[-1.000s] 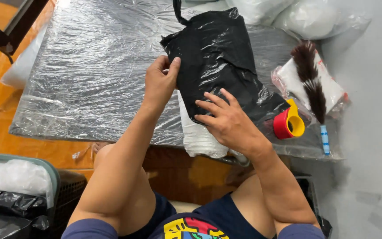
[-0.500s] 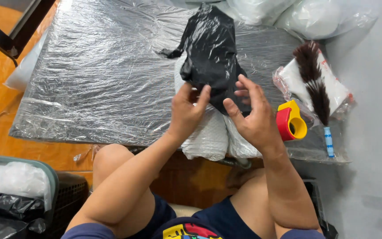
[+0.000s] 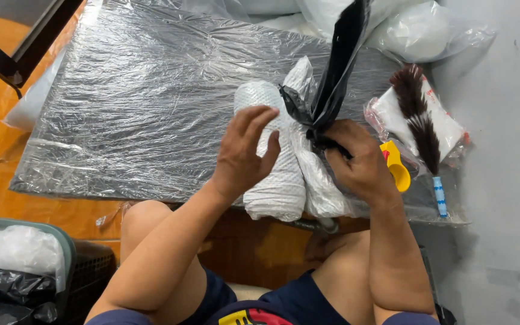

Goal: The person is seen bunching up a long piece of white foam or batting, wrapping it tightly in plastic film, and then using a tape dispenser to secure the package.

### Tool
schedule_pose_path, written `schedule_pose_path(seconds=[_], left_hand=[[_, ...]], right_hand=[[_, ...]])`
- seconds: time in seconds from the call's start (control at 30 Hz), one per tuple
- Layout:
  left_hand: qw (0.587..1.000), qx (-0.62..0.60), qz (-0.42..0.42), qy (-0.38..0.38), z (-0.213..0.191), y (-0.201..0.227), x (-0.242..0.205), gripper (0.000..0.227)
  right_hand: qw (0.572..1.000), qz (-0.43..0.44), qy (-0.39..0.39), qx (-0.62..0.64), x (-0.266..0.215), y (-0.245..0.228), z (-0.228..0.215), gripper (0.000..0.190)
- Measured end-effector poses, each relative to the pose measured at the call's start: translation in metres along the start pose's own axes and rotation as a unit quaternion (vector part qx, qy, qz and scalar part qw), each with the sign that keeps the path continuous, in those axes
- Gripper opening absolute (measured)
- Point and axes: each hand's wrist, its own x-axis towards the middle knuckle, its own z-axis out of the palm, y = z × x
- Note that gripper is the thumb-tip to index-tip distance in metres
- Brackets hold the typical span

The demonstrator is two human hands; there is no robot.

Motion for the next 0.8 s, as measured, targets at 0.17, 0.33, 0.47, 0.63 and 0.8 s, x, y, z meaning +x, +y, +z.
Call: schedule_pose_path(seconds=[0.17,0.33,0.47,0.63,0.8], left_hand=[[0.995,0.076,0.068,-0.019,-0.017,-0.010,0.016,0.071],[0.983,0.128,0.098,-0.092,-0.015,-0.016,0.015,0.068],[0.985,0.114,0.087,-0.097,-0.013,-0.024,0.016,0.011],[0.980,0.089,0.084,-0.158,-0.013,-0.026,0.016,0.046],[0.979,0.086,0.100,-0.156,-0.013,-0.035,0.015,0.031]], right_hand=[[0.982,-0.122,-0.046,-0.136,-0.007,0.005,0.003,0.022],[0.974,-0.148,-0.071,-0.154,0.000,0.002,0.003,0.019],[0.965,-0.186,-0.067,-0.170,0.006,-0.001,0.005,0.017],[0.959,-0.215,-0.065,-0.171,0.007,-0.005,0.009,0.016],[0.959,-0.222,-0.043,-0.168,0.006,-0.012,0.009,0.019]])
